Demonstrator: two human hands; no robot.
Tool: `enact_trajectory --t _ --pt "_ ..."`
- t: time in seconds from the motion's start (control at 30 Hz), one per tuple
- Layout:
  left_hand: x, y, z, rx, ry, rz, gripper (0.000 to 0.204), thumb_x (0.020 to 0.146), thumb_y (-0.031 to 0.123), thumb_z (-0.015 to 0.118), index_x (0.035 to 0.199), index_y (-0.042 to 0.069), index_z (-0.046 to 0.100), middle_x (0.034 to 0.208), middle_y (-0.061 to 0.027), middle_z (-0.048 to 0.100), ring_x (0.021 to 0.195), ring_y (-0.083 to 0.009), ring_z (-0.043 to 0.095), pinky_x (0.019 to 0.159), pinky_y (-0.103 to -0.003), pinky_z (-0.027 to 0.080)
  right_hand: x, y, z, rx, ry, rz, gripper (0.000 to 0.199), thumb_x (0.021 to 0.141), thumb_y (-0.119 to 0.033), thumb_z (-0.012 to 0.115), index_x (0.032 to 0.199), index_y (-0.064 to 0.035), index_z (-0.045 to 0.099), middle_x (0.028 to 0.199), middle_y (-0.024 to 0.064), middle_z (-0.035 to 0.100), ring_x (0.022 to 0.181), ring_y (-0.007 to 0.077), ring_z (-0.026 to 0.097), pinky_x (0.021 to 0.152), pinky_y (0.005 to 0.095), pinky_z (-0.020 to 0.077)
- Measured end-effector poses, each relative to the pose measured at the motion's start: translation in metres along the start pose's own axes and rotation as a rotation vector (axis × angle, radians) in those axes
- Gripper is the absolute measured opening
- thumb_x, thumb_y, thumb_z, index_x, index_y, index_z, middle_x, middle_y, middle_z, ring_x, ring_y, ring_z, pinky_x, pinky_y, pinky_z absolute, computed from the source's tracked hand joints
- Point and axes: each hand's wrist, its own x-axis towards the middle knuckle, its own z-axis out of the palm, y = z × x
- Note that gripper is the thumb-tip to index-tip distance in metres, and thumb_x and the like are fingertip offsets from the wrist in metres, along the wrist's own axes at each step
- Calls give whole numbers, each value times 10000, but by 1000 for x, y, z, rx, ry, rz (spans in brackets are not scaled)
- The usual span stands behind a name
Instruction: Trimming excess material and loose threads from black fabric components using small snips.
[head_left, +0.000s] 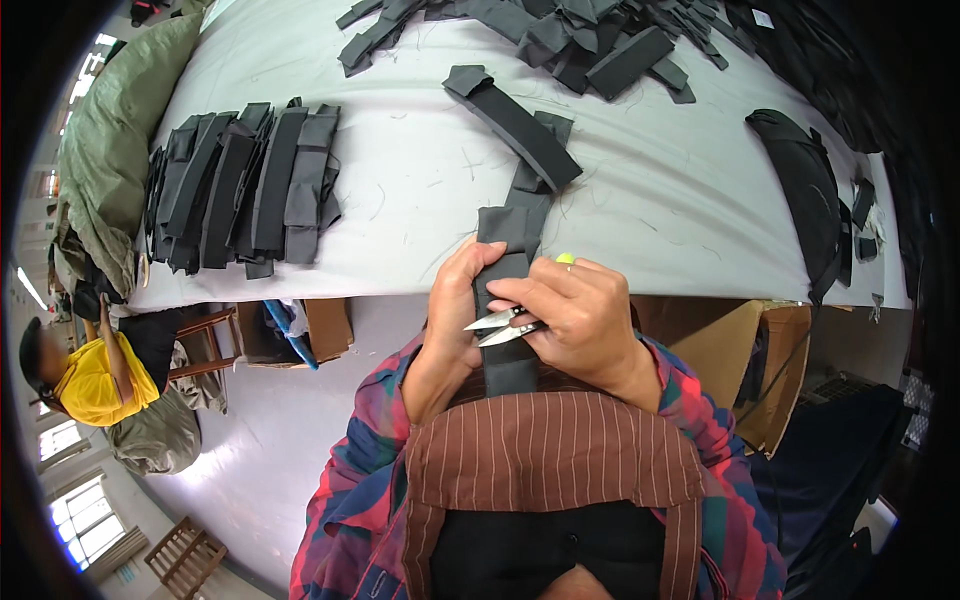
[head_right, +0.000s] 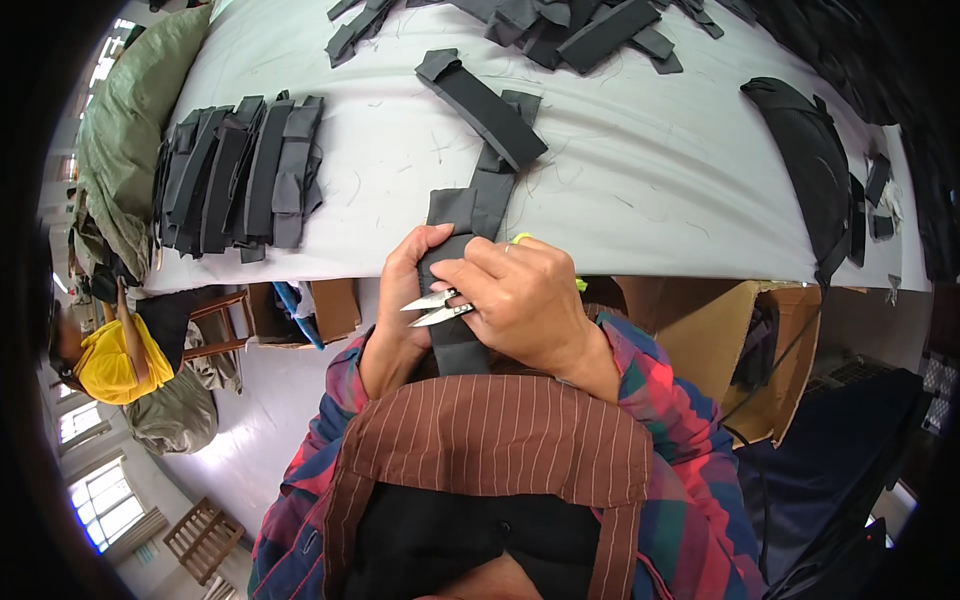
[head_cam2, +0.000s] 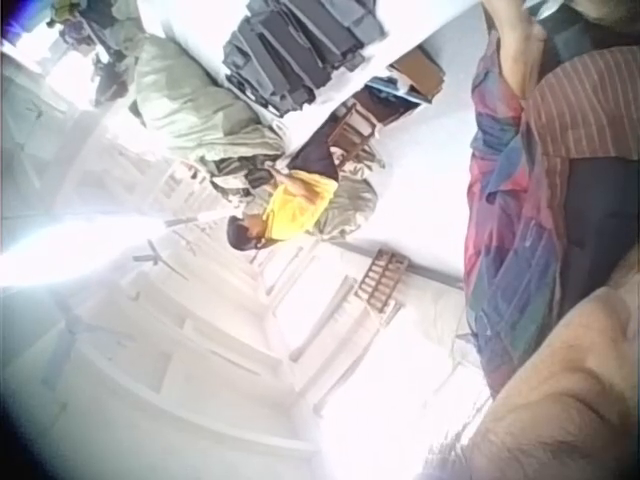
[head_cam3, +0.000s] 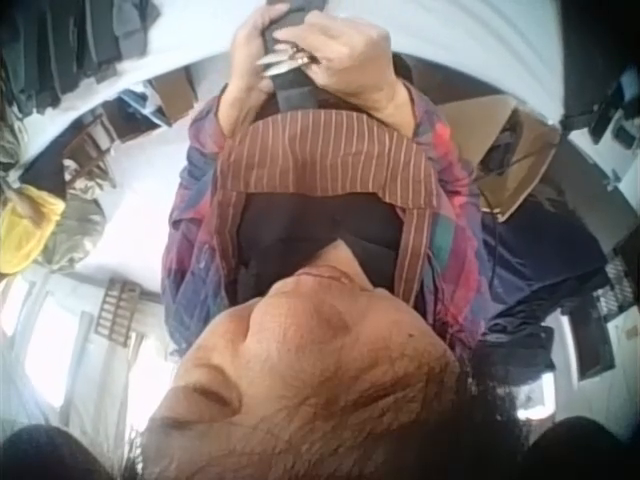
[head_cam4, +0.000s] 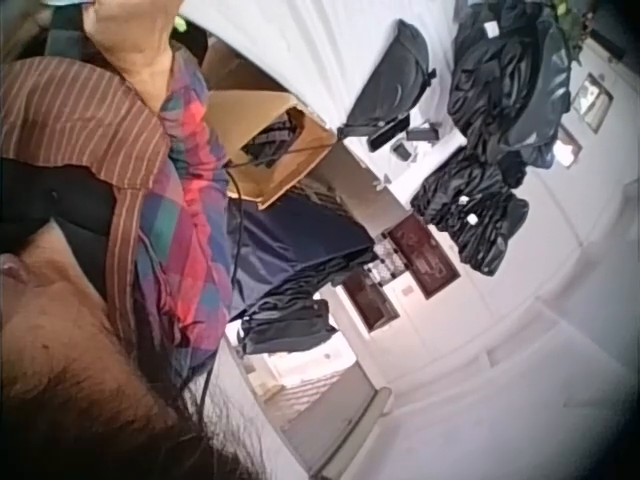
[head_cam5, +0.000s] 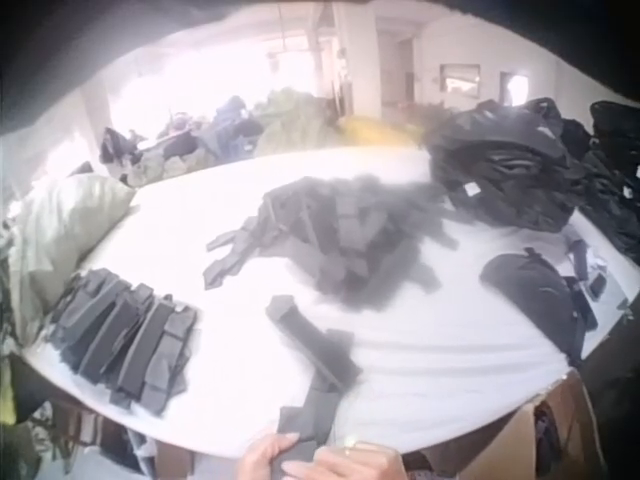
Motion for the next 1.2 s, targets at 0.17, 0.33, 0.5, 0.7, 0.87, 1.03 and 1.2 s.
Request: enact_trajectory --t 0.17,0.33,0.5,0.7,0.87,1.03,1.2 --pt "2 -1 4 -115 31 -105 207 882 259 521 846 58 560 762 -65 598 614 -151 588 532 -281 486 5 -1 2 -92 -72 -86 203 599 -99 696 796 -108 647 615 5 499 491 192 496 446 311 335" --pt "1 -6 7 -109 133 -58 240 876 300 547 838 64 564 740 -45 591 590 -142 576 523 -273 479 13 2 1 -135 -181 -132 136 627 -88 650 740 -102 577 612 23 471 482 205 481 452 318 348" --pt "2 -5 0 32 27 40 164 914 248 546 862 93 550 741 7 550 607 -82 533 535 -232 461 14 10 3 55 -141 -26 174 621 -29 644 749 -90 543 623 39 492 514 228 527 473 331 409" --pt "-4 2 5 151 -23 86 148 947 220 506 925 79 546 849 -7 577 714 -65 550 623 -221 481 8 27 -17 134 -7 236 215 666 4 662 855 -70 590 721 57 596 584 221 591 519 304 454" --pt "-1 1 3 137 0 112 184 960 229 476 965 59 546 885 -37 600 750 -84 576 654 -236 503 11 10 -24 134 -70 316 237 718 -186 745 905 -97 630 755 37 624 678 199 605 608 311 420" --pt "-3 1 5 140 -119 147 176 951 225 484 1004 63 531 946 -62 598 818 -131 607 714 -289 531 -4 12 -15 127 -133 194 172 733 -205 732 873 -126 670 720 5 605 597 191 522 568 313 351" --pt "-6 0 7 200 -127 181 169 954 215 463 989 64 527 922 -44 581 798 -114 588 709 -267 513 -6 12 -7 87 -80 142 173 720 -220 740 842 -125 662 698 1 596 579 188 515 546 311 344"
